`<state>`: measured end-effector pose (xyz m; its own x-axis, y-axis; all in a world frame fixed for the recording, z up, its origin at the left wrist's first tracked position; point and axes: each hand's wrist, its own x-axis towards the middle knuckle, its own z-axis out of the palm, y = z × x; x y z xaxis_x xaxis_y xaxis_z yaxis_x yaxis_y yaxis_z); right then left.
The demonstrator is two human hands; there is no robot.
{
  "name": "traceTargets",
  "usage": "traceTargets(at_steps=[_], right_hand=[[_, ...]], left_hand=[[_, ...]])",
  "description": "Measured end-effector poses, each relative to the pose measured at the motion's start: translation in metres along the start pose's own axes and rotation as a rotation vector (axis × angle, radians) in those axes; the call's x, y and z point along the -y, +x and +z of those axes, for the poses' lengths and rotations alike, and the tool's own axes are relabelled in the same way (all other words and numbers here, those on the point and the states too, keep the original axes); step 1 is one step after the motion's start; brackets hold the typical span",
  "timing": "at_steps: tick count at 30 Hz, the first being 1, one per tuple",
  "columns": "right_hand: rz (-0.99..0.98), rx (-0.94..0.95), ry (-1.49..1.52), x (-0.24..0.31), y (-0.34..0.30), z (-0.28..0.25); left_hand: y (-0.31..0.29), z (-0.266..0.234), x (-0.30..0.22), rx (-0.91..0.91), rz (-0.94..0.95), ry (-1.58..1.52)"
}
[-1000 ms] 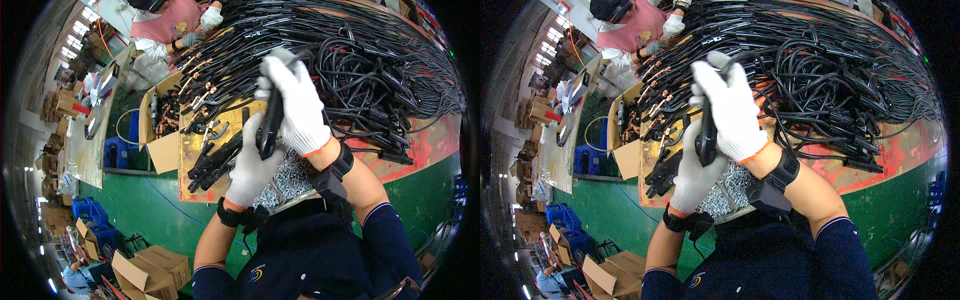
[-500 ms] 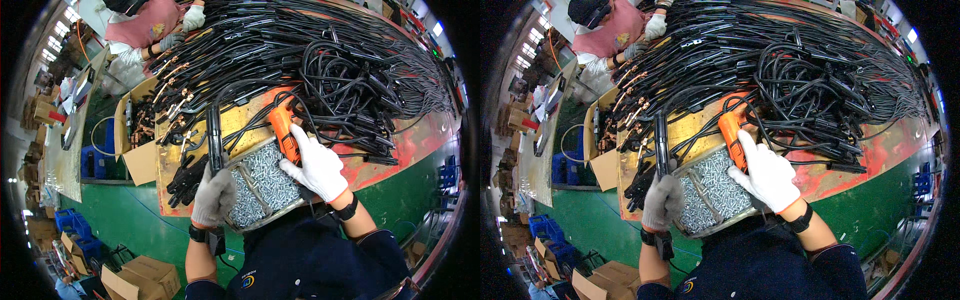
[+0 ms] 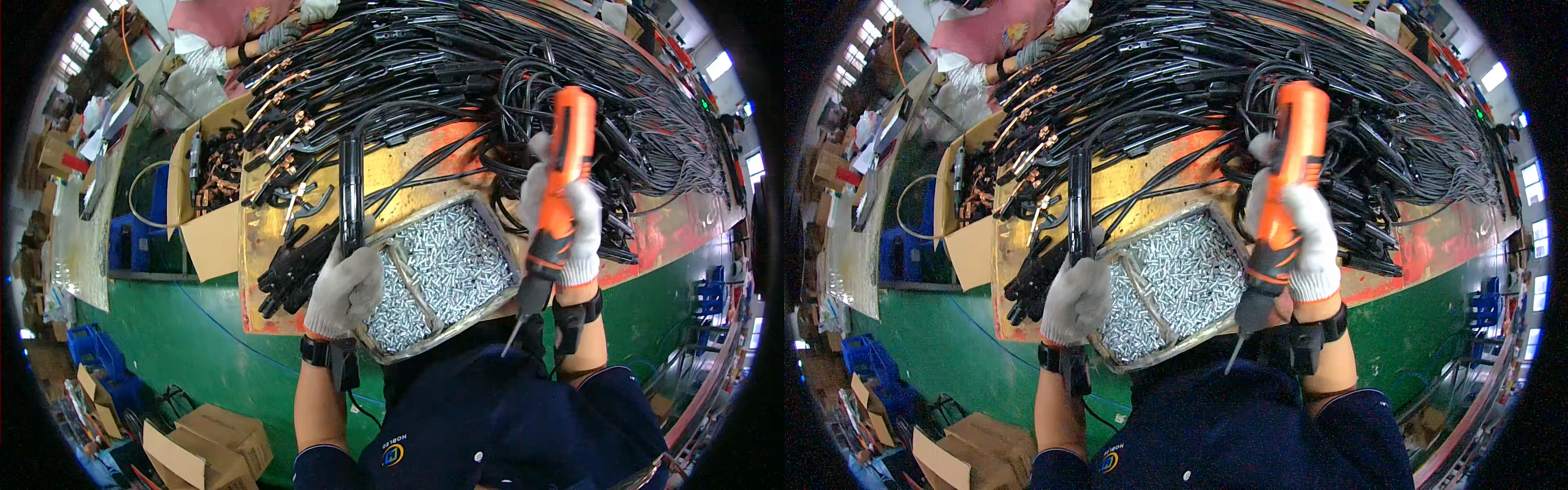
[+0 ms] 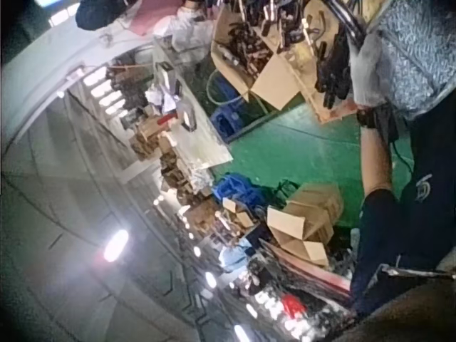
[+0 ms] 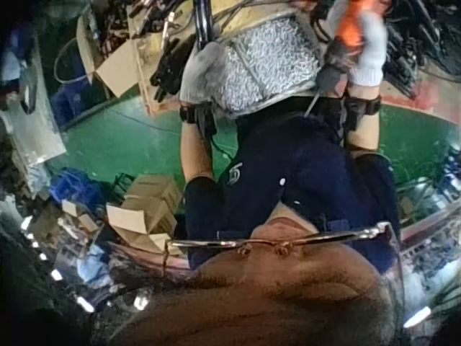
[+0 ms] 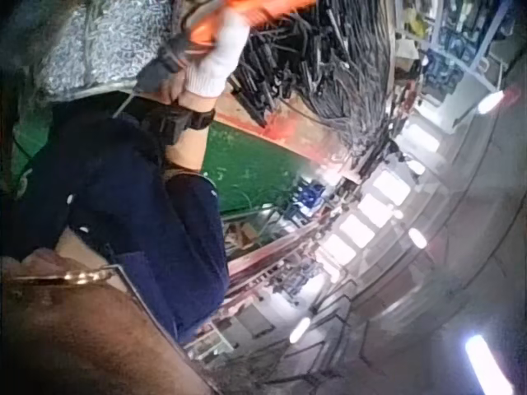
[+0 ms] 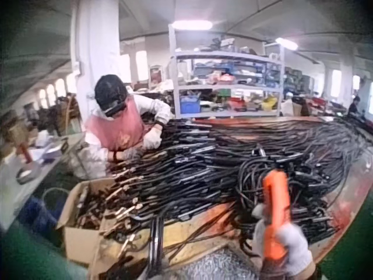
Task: The recorder uses an electric screwdriver to attach connectors to the ends of long black cables.
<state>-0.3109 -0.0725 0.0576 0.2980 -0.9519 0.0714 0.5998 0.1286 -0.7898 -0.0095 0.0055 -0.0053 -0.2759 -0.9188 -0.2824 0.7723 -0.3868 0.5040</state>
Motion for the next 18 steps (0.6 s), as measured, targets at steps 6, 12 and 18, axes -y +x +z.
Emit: traceTargets(at_steps=[6, 12, 18], right_hand=[[-0.232, 0.198, 0.532, -0.008, 0.006, 0.062], [-0.23, -0.025, -0.054, -0.042, 0.001, 0.094], [-0.103, -0.119, -0.255, -0.051, -0.004, 0.097]], left_hand=[[0.0, 0.007, -0.001, -0.084, 0.011, 0.046], [0.001, -0.006, 0.001, -0.042, -0.018, 0.064], [0.002, -0.004, -0.002, -0.009, -0.034, 0.097]])
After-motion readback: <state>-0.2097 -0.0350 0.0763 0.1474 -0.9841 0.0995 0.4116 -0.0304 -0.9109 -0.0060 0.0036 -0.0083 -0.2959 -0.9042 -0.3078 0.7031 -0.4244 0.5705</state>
